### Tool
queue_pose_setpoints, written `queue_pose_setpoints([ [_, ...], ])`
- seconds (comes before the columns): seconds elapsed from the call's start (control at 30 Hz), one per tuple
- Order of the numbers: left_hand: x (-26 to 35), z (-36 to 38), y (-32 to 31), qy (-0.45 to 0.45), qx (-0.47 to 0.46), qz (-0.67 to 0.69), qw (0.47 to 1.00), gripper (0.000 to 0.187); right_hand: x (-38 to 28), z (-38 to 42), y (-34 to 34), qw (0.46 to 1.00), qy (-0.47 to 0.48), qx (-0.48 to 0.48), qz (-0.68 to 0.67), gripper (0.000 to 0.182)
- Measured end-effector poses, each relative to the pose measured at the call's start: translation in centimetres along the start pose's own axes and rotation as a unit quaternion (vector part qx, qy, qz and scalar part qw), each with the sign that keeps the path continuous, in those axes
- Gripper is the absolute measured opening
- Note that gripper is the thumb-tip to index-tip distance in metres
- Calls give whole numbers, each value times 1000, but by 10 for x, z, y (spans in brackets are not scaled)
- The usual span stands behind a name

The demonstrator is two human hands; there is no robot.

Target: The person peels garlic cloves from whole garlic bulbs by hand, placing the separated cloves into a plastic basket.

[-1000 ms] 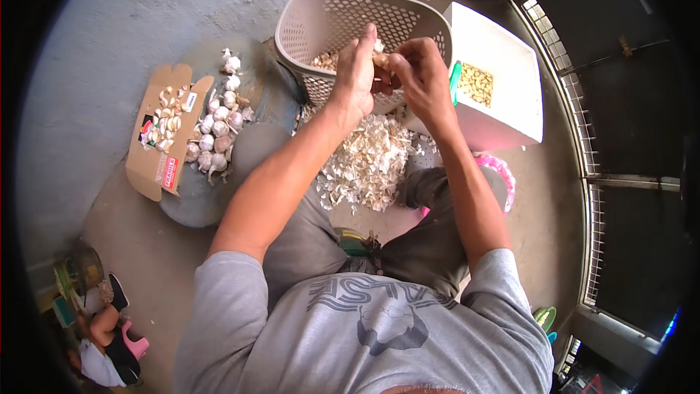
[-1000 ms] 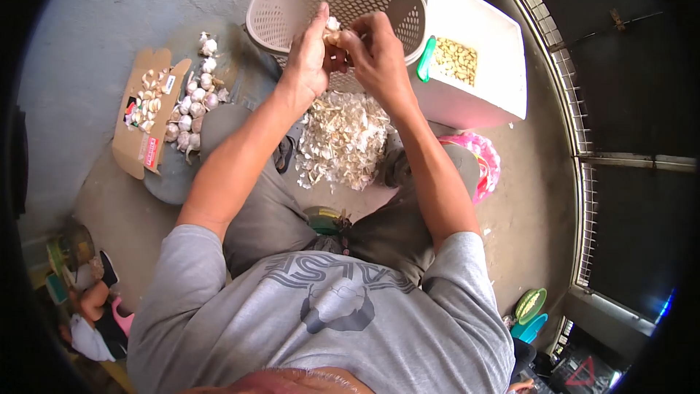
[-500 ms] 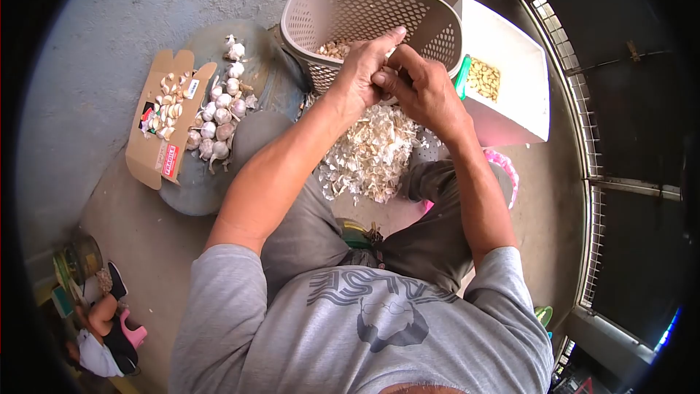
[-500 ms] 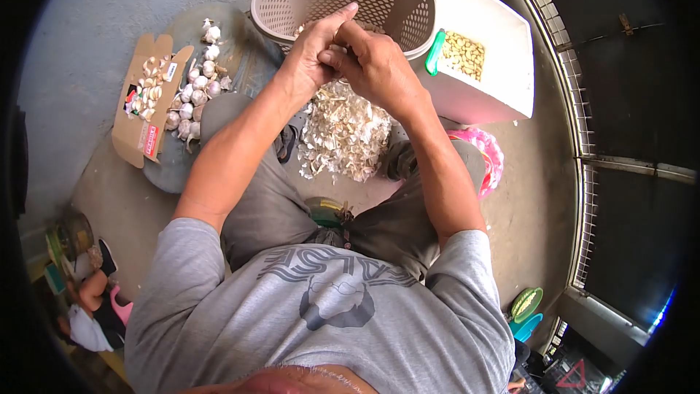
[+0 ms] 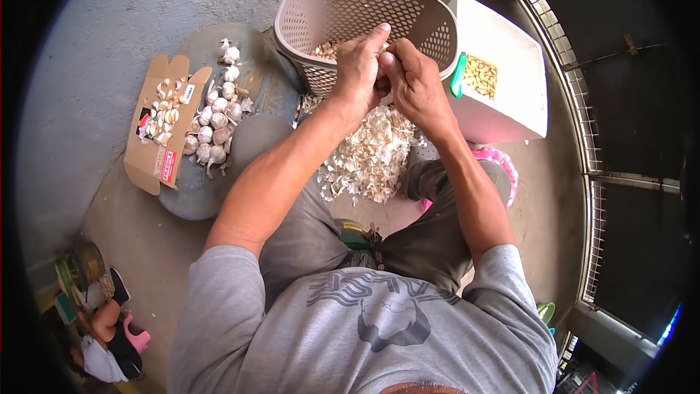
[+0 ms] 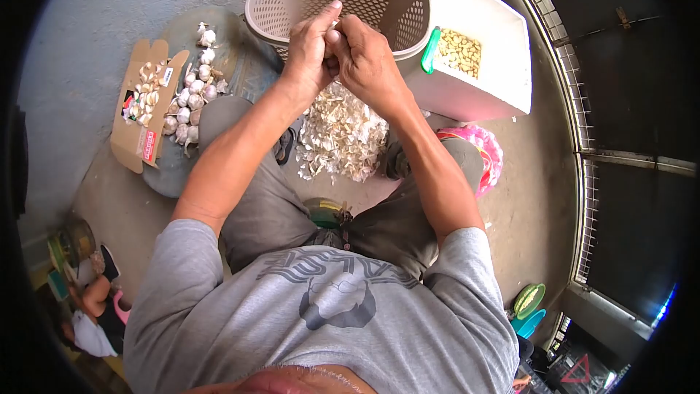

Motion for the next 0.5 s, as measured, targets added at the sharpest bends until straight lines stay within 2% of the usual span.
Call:
queue_pose_setpoints([
  [0.13,6,-4,2,-49,-6,-26,998,39,4,-8,5,999,-25,42,9,27],
  [0.17,9,-4,0,-57,-5,-22,998,39,3,-9,6,998,38,50,16,26],
  [0.2,13,-4,-3,-65,-5,-17,998,39,8,-8,6,998,-19,42,-45,24],
  [0.27,6,-13,3,-11,-10,7,1000,40,14,-3,3,977,-129,28,-165,20],
  [0.37,5,-20,8,36,5,29,999,45,1,-6,19,974,-50,84,-205,15],
  [0.43,7,-21,8,23,-5,11,1000,46,2,-15,42,982,13,117,-149,15],
  [0.5,3,-21,7,9,-24,-2,1000,48,8,-26,59,987,22,146,-70,18],
])
Point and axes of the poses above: each hand's wrist, its own z-axis away from the middle knuckle, its own y-axis out of the back of the hand, x = y × z, the point moved 7 cm from there along -z, towards the middle knuckle, and after that the axes turned 8 degrees about -z, right-handed, at the moved point
